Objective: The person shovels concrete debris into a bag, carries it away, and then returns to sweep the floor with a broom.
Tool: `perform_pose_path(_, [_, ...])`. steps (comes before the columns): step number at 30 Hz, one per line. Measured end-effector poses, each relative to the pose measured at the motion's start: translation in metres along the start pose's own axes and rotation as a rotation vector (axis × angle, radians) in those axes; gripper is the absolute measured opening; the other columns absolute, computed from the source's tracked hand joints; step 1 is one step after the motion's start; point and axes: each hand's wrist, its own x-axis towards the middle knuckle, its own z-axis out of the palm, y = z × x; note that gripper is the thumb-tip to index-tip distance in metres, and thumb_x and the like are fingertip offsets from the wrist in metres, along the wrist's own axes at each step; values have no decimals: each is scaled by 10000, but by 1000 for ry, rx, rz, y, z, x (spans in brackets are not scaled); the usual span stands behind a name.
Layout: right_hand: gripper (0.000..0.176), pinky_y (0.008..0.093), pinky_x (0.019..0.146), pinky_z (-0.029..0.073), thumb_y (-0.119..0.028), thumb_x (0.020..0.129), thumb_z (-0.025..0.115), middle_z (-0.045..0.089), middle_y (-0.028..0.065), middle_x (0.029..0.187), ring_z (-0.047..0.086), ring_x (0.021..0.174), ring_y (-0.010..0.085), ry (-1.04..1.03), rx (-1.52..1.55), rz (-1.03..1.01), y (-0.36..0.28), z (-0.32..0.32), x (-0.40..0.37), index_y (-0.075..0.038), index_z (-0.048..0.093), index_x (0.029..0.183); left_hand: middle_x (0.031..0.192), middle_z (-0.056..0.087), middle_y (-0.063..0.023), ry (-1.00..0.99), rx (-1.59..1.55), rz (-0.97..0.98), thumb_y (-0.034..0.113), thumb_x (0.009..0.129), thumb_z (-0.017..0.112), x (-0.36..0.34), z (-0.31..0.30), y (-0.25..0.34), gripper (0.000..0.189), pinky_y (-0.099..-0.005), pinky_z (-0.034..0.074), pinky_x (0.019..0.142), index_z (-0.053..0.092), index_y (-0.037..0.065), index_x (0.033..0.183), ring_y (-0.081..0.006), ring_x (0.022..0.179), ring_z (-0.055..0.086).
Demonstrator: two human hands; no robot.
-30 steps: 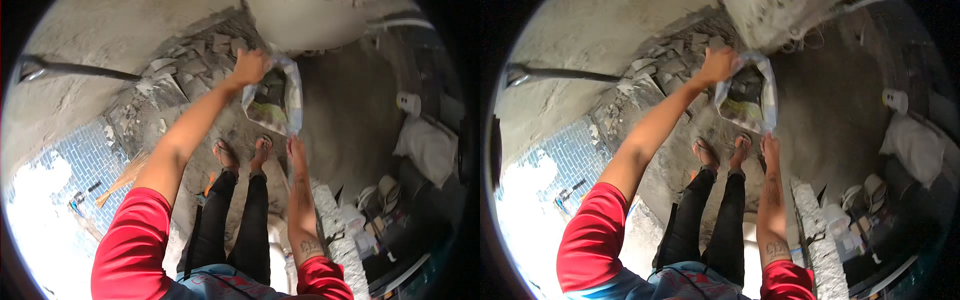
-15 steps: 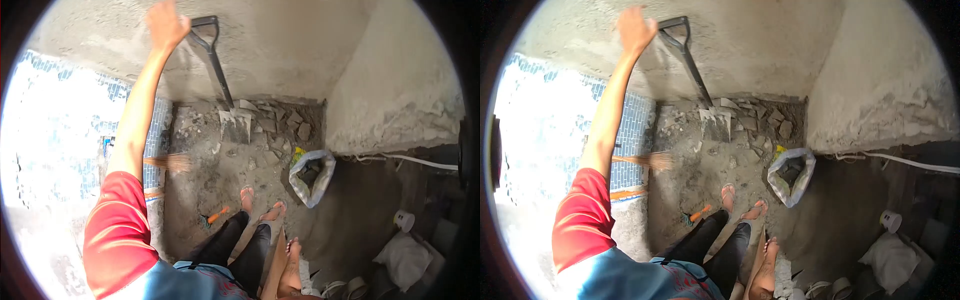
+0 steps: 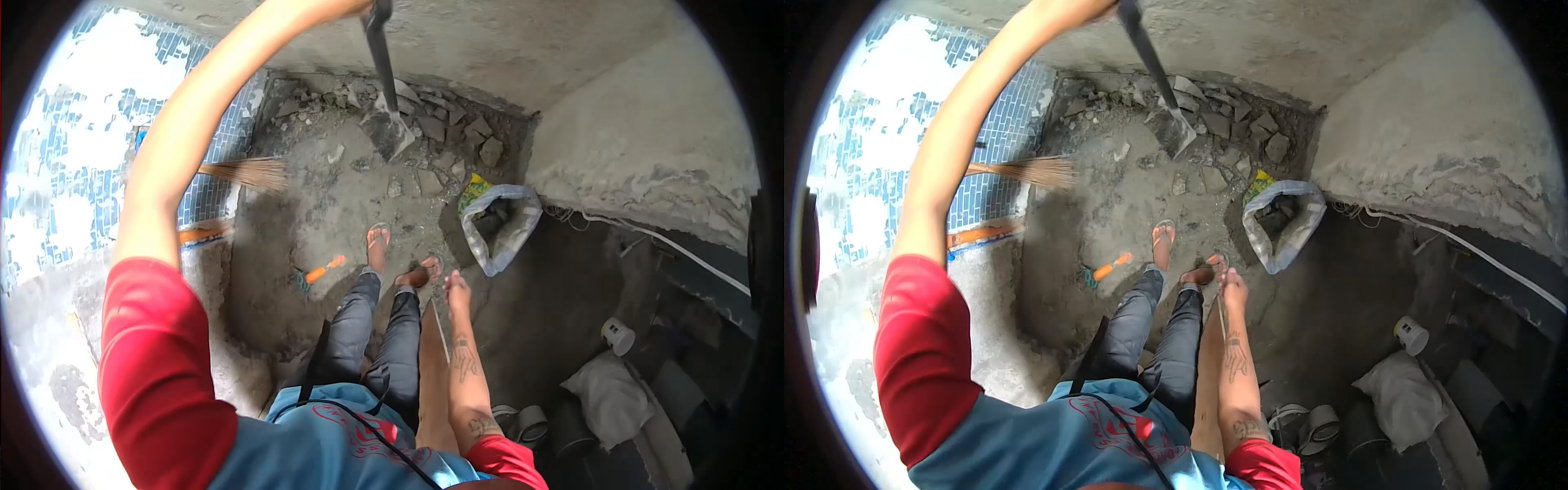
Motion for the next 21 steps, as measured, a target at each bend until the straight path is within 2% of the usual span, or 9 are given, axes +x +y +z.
perform_pose_path(2, [366, 209, 377, 303, -433, 916, 504, 527, -17, 592, 426, 424, 62, -107, 2, -61, -4, 30, -3, -103, 591, 785, 858, 525, -161, -39, -173, 41, 152, 695, 611, -42, -64, 37, 141, -392, 417, 713, 523, 47, 729, -333, 874, 515])
perform_pose_path(3, [366, 208, 379, 304, -438, 914, 506, 527, -17, 596, 424, 424, 61, -188, 18, -111, -1, 42, -3, -100, 598, 807, 1022, 551, -133, -153, -129, 35, 134, 710, 625, -90, -60, 48, 187, -427, 444, 874, 570, 36, 860, -297, 987, 545])
perform_pose_path(9, [494, 208, 449, 371, -545, 903, 451, 598, 7, 724, 494, 527, 77, -503, -70, 35, 2, 148, -41, -73, 596, 899, 833, 589, -65, -463, -84, 24, 110, 678, 656, -190, -127, 72, 145, -433, 443, 938, 575, 84, 795, -247, 976, 572])
perform_pose_path(12, [646, 217, 525, 418, -642, 874, 397, 631, 30, 830, 549, 626, 90, -780, -27, 113, 2, 198, -74, -46, 586, 1036, 870, 602, -88, -243, -36, -417, 110, 706, 653, -231, -170, 57, 235, -372, 445, 850, 611, 49, 930, -261, 939, 571])
perform_pose_path(16, [835, 340, 779, 489, -752, 779, 398, 606, 144, 1096, 611, 894, 207, -1071, 386, 354, 13, 271, -128, -35, 506, 1193, 1007, 614, -154, -446, -109, -1265, 135, 790, 632, -329, -237, 50, 299, -359, 453, 807, 594, -22, 1041, -271, 888, 588])
perform_pose_path(17, [877, 394, 855, 481, -766, 752, 422, 573, 182, 1180, 604, 975, 243, -1082, 576, 448, 21, 291, -142, -34, 473, 1232, 1042, 612, -184, -417, -25, -1261, 132, 790, 648, -361, -251, 51, 289, -354, 460, 807, 600, -40, 1017, -260, 933, 598])
perform_pose_path(19, [866, 435, 877, 466, -738, 739, 485, 570, 179, 1149, 592, 975, 254, -992, 764, 517, 28, 329, -165, -30, 455, 1236, 986, 611, -177, -415, -168, -1523, 124, 796, 647, -439, -267, 81, 336, -327, 481, 740, 562, -66, 1060, -227, 883, 598])
perform_pose_path(20, [863, 476, 899, 451, -709, 725, 548, 567, 177, 1117, 580, 975, 265, -912, 942, 587, 31, 351, -170, -26, 438, 1241, 779, 607, -133, -143, -655, -1922, 117, 806, 639, -497, -265, 106, 306, -304, 490, 606, 552, -63, 1036, -186, 691, 600])
perform_pose_path(21, [863, 476, 899, 451, -709, 725, 548, 567, 177, 1117, 580, 975, 265, -909, 953, 578, 42, 373, -167, -26, 438, 1241, 569, 539, -80, -332, -990, -2077, 130, 799, 641, -543, -278, 130, 229, -298, 464, 488, 565, -41, 930, -173, 471, 533])
